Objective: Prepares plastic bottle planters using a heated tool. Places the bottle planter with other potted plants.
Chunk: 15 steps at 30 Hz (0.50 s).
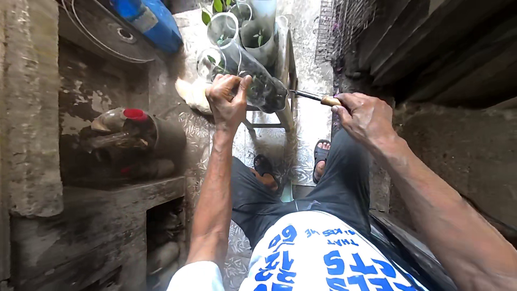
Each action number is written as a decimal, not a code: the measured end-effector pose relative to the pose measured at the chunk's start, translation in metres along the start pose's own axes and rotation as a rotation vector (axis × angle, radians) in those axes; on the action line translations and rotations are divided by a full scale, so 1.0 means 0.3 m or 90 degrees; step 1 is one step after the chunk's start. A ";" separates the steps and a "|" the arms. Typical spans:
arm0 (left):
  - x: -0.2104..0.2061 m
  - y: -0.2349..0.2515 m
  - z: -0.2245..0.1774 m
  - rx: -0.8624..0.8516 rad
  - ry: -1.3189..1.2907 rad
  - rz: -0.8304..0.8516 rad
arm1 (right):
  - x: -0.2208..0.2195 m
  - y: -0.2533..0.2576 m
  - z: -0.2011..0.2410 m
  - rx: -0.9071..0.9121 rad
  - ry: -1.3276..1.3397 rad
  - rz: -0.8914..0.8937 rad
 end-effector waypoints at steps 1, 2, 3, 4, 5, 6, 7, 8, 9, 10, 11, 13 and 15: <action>0.000 0.007 0.004 0.007 -0.003 0.009 | -0.005 0.020 -0.005 -0.003 0.001 0.006; -0.001 0.013 0.011 0.016 -0.005 0.015 | -0.006 0.036 -0.009 -0.003 0.002 0.008; 0.001 0.017 0.022 0.026 -0.011 0.019 | -0.007 0.049 -0.012 -0.001 0.004 0.011; 0.004 0.020 0.038 0.037 -0.016 0.024 | -0.008 0.060 -0.014 0.003 0.005 0.017; 0.008 0.023 0.052 0.047 -0.022 0.029 | -0.011 0.070 -0.016 0.008 0.006 0.024; 0.011 0.027 0.063 0.055 -0.028 0.035 | -0.013 0.077 -0.017 0.014 0.007 0.033; 0.013 0.032 0.068 0.059 -0.032 0.040 | -0.014 0.083 -0.018 0.020 0.007 0.041; 0.014 0.037 0.070 0.060 -0.036 0.045 | -0.016 0.087 -0.019 0.023 0.009 0.047; 0.015 0.042 0.072 0.057 -0.036 0.049 | -0.017 0.091 -0.019 0.026 0.011 0.050; 0.015 0.045 0.073 0.052 -0.039 0.053 | -0.019 0.095 -0.018 0.029 0.014 0.053; 0.014 0.048 0.074 0.046 -0.042 0.054 | -0.022 0.099 -0.018 0.030 0.019 0.059; 0.014 0.050 0.077 0.040 -0.047 0.055 | -0.029 0.105 -0.018 0.030 0.020 0.065; 0.016 0.056 0.076 0.037 -0.051 0.061 | -0.032 0.109 -0.024 0.029 0.024 0.066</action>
Point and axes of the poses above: each hand's wrist, its own y-axis towards the middle knuckle, its own x-axis out of the back of the hand, z = x × y, the point moved 7 cm from there along y, towards the middle knuckle, and after that the axes turned 15 degrees about -y, right-handed, at the moved point
